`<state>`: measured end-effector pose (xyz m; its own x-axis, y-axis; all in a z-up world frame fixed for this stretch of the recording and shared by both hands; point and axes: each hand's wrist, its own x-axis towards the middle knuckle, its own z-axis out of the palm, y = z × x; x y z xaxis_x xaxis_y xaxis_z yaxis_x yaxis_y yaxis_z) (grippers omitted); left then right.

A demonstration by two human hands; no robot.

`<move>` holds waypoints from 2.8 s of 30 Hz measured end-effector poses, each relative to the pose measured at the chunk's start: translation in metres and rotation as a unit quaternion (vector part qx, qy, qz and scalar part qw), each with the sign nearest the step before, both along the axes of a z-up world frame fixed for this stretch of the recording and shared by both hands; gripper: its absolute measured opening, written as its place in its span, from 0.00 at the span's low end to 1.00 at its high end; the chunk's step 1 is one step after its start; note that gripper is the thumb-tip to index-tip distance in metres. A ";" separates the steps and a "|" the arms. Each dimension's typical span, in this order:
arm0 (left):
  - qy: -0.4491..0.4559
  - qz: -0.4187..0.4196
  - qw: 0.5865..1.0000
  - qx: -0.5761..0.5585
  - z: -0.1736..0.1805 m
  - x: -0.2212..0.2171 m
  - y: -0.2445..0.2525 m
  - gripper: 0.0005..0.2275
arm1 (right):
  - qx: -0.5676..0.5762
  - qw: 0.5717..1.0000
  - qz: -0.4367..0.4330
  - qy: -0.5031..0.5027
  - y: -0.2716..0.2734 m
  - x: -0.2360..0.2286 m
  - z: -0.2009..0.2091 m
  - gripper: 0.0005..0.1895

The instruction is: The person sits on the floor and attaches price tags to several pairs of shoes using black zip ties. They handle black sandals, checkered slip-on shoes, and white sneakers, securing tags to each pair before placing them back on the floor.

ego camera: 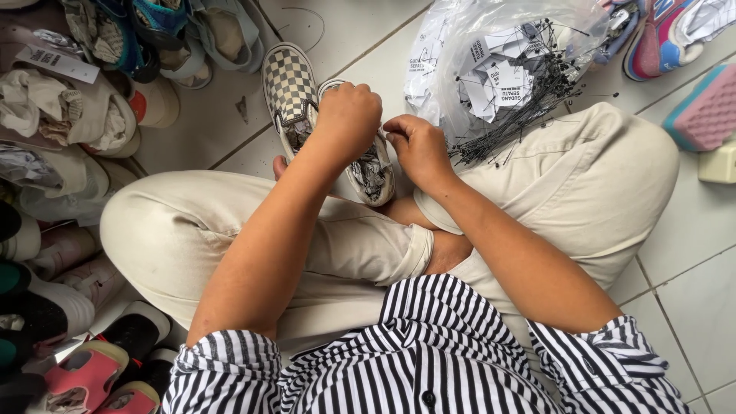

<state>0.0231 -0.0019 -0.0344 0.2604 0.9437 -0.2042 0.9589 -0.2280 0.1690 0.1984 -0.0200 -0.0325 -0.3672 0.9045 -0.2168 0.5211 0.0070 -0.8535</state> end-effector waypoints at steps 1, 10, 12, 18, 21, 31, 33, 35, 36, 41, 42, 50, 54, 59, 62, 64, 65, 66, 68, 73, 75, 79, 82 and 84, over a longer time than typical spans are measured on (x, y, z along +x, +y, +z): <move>0.023 -0.007 1.000 0.012 0.001 0.002 -0.002 0.07 | 0.029 1.000 0.002 -0.008 -0.001 0.000 0.002 0.09; -0.294 0.153 0.936 -0.121 0.081 -0.001 -0.010 0.06 | 0.111 0.987 -0.076 0.085 0.002 0.004 0.022 0.12; -0.313 0.176 0.922 -0.146 0.081 0.005 -0.013 0.05 | 0.088 0.988 -0.075 0.107 0.002 0.004 0.027 0.13; -0.371 0.184 0.897 -0.155 0.051 -0.001 -0.008 0.04 | 0.040 0.986 -0.089 0.137 0.004 0.007 0.018 0.06; -0.376 0.181 0.896 -0.150 0.042 -0.005 -0.006 0.04 | 0.031 0.984 -0.092 0.149 0.004 0.007 0.018 0.05; -0.388 0.171 0.895 -0.139 0.039 -0.007 -0.006 0.10 | 0.046 0.986 -0.072 0.142 0.005 0.008 0.023 0.08; -0.390 0.173 0.894 -0.138 0.035 -0.009 -0.005 0.11 | 0.034 0.985 -0.071 0.155 0.005 0.008 0.024 0.09; -0.392 0.176 0.892 -0.137 0.033 -0.009 -0.005 0.12 | 0.022 0.983 -0.069 0.167 0.005 0.009 0.023 0.09; -0.391 0.176 0.893 -0.135 0.032 -0.009 -0.005 0.11 | 0.021 0.983 -0.069 0.167 0.005 0.010 0.022 0.07; -0.403 0.163 0.892 -0.123 0.039 -0.012 -0.005 0.10 | 0.021 0.984 -0.064 0.164 0.006 0.009 0.017 0.04; -0.405 0.163 0.891 -0.123 0.040 -0.012 -0.005 0.10 | 0.008 0.982 -0.064 0.175 0.006 0.009 0.015 0.04; -0.414 0.156 0.889 -0.119 0.047 -0.011 -0.006 0.11 | -0.019 0.980 -0.058 0.191 0.009 0.010 0.007 0.03; -0.416 0.157 0.887 -0.122 0.051 -0.011 -0.007 0.12 | -0.045 0.976 -0.051 0.206 0.010 0.011 0.002 0.04; -0.419 0.154 0.887 -0.123 0.052 -0.012 -0.006 0.12 | -0.058 0.974 -0.051 0.212 0.011 0.011 0.001 0.04; -0.416 0.151 0.888 -0.126 0.055 -0.010 -0.006 0.12 | -0.056 0.977 -0.043 0.204 0.010 0.008 0.005 0.04; -0.410 0.193 0.878 -0.157 0.061 -0.006 -0.006 0.10 | -0.074 0.977 -0.085 0.180 0.008 0.003 0.010 0.05; -0.410 0.193 0.878 -0.157 0.061 -0.005 -0.007 0.10 | -0.073 0.977 -0.084 0.180 0.009 0.004 0.007 0.05; -0.411 0.196 0.877 -0.153 0.062 -0.004 -0.008 0.10 | -0.077 0.977 -0.084 0.182 0.010 0.004 0.004 0.05; -0.411 0.199 0.877 -0.150 0.068 -0.001 -0.011 0.11 | -0.082 0.976 -0.084 0.183 0.009 0.005 0.002 0.05; -0.436 0.231 0.857 -0.149 0.075 0.006 -0.019 0.12 | -0.042 0.989 -0.065 0.129 0.009 0.005 0.005 0.03; -0.435 0.231 0.857 -0.152 0.072 0.007 -0.018 0.11 | -0.045 0.989 -0.061 0.129 0.009 0.005 0.007 0.03; -0.441 0.226 0.858 -0.140 0.064 0.010 -0.018 0.11 | -0.041 0.990 -0.056 0.126 0.010 0.005 0.008 0.02; -0.457 0.231 0.848 -0.138 0.062 0.010 -0.019 0.11 | -0.039 0.989 -0.044 0.138 0.011 0.006 0.007 0.02; -0.453 0.236 0.848 -0.141 0.058 0.009 -0.019 0.11 | -0.031 0.991 -0.040 0.124 0.011 0.005 0.012 0.03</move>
